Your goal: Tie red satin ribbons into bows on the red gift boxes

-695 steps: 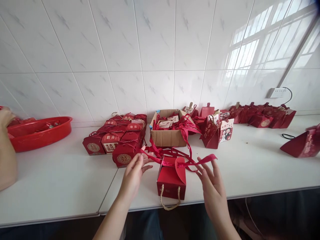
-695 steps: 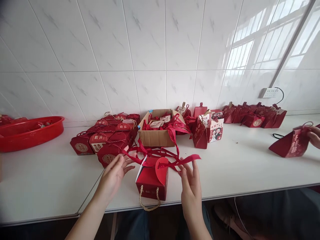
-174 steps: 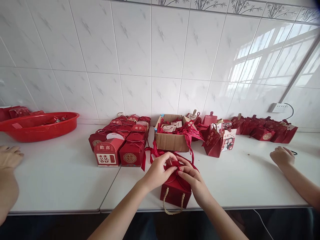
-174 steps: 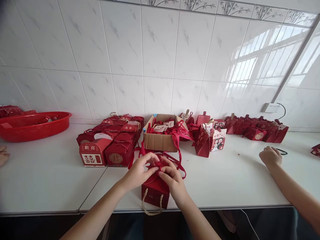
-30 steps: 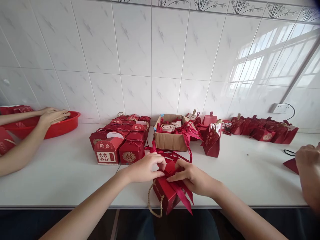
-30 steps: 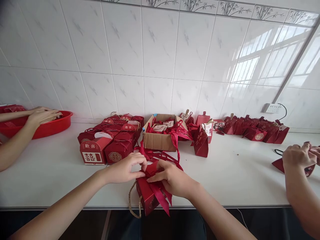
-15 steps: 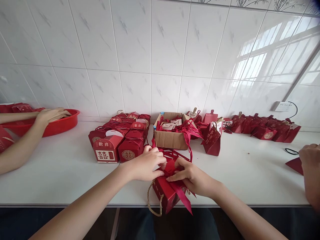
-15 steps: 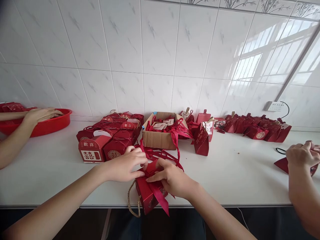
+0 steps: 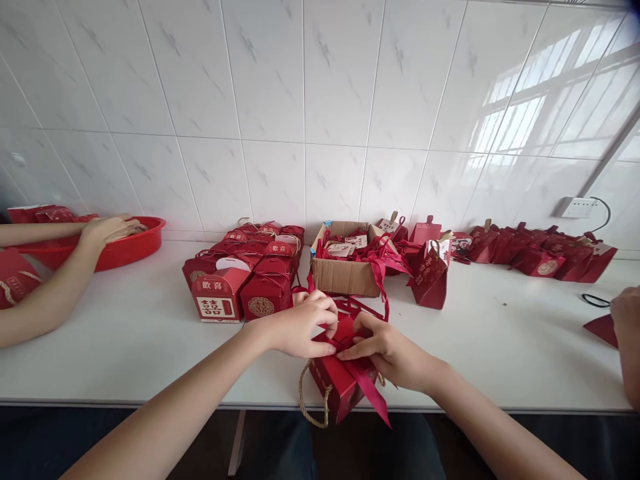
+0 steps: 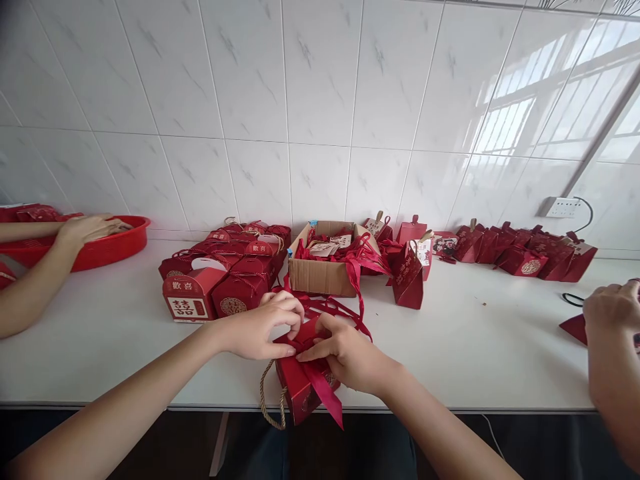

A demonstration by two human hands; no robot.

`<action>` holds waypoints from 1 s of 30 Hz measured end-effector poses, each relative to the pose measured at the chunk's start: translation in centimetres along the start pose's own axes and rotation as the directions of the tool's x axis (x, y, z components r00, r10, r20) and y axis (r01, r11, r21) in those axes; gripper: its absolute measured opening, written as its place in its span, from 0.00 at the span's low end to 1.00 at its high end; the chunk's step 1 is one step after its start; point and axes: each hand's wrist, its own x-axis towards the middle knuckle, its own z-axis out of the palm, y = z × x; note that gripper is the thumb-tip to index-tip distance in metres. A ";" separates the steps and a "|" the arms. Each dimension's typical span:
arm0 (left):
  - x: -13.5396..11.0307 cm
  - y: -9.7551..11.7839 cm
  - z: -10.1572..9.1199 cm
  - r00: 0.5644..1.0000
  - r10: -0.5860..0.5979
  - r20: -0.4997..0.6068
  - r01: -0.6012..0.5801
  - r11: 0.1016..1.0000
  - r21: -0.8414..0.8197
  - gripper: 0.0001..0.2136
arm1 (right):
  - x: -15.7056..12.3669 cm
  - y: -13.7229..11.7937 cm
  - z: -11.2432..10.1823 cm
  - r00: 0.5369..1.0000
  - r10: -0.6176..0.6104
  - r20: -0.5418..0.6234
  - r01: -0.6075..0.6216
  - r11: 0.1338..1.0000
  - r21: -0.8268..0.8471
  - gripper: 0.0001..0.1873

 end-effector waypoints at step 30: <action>-0.7 0.7 3.7 0.934 -0.200 -0.295 0.057 0.900 -0.431 0.12 | 0.1 -0.3 0.4 0.954 0.185 -0.236 -0.139 0.970 0.200 0.04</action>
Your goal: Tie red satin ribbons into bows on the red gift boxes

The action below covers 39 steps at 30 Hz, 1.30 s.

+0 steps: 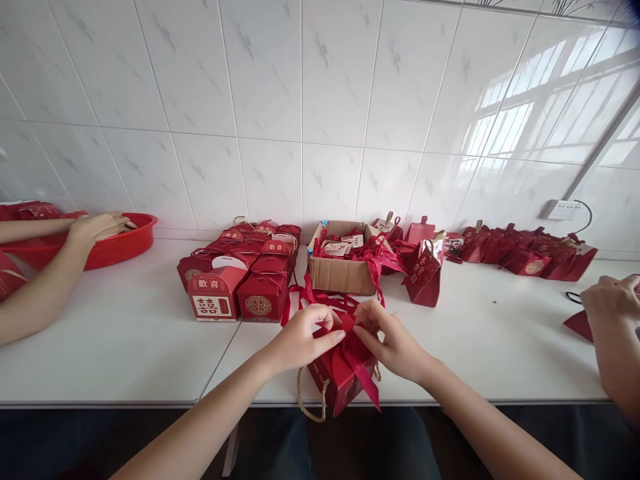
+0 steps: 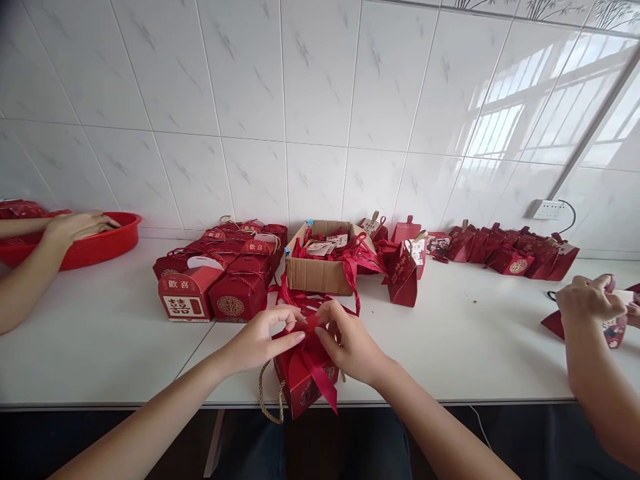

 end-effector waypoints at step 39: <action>1.2 -1.7 2.9 0.982 -0.175 -0.077 0.138 0.927 -0.350 0.23 | 0.9 2.6 0.2 0.916 0.386 -0.108 -0.262 0.781 0.567 0.24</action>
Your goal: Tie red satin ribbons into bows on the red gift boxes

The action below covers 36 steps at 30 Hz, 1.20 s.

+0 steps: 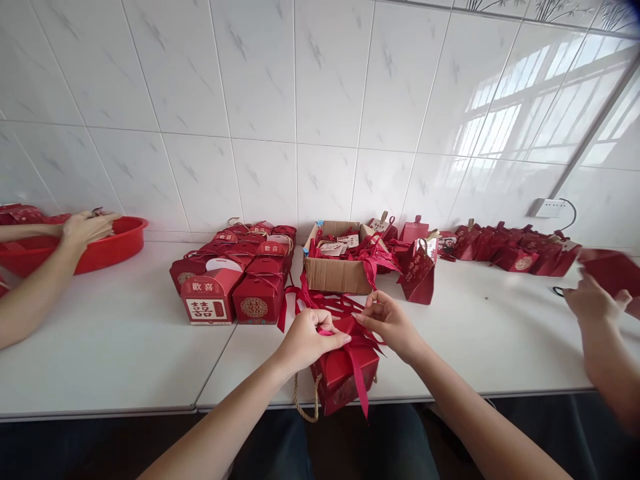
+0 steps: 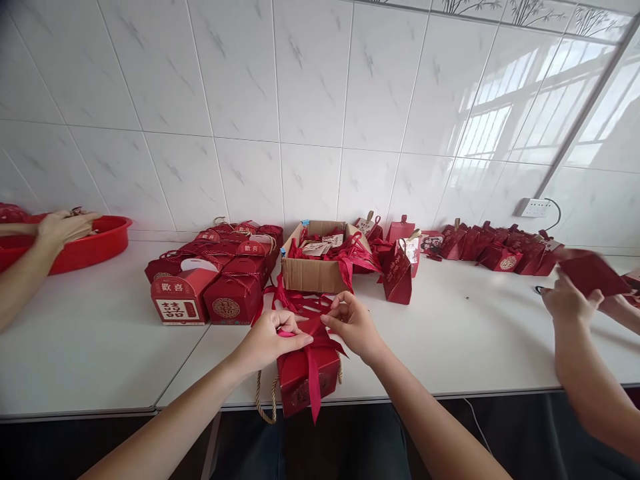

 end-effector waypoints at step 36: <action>0.0 -0.1 1.0 0.998 0.058 -0.004 -0.057 0.993 0.105 0.22 | 1.0 0.3 2.3 0.967 -0.120 -0.224 0.112 0.993 -0.046 0.28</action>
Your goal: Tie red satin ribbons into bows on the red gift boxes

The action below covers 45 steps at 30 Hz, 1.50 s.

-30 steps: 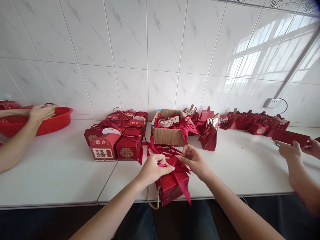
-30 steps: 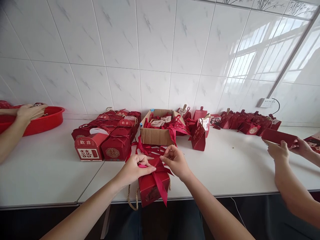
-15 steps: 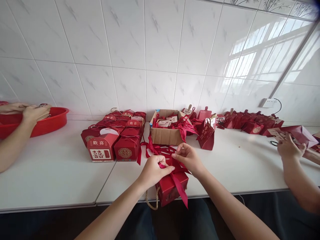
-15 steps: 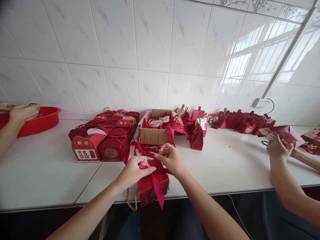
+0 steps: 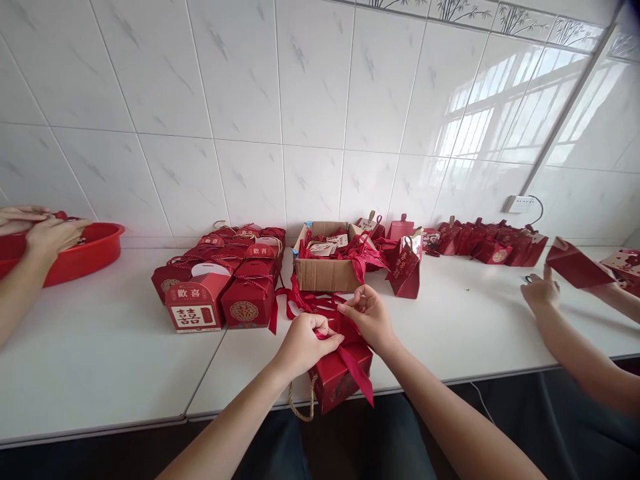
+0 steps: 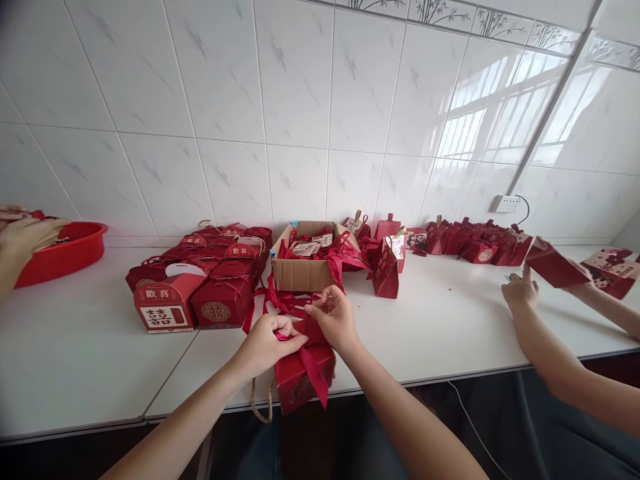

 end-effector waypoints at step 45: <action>0.3 -0.3 -0.6 0.999 0.009 0.052 -0.011 0.999 0.032 0.21 | -2.0 -0.6 -5.1 0.950 0.217 0.226 -0.151 0.949 -0.275 0.28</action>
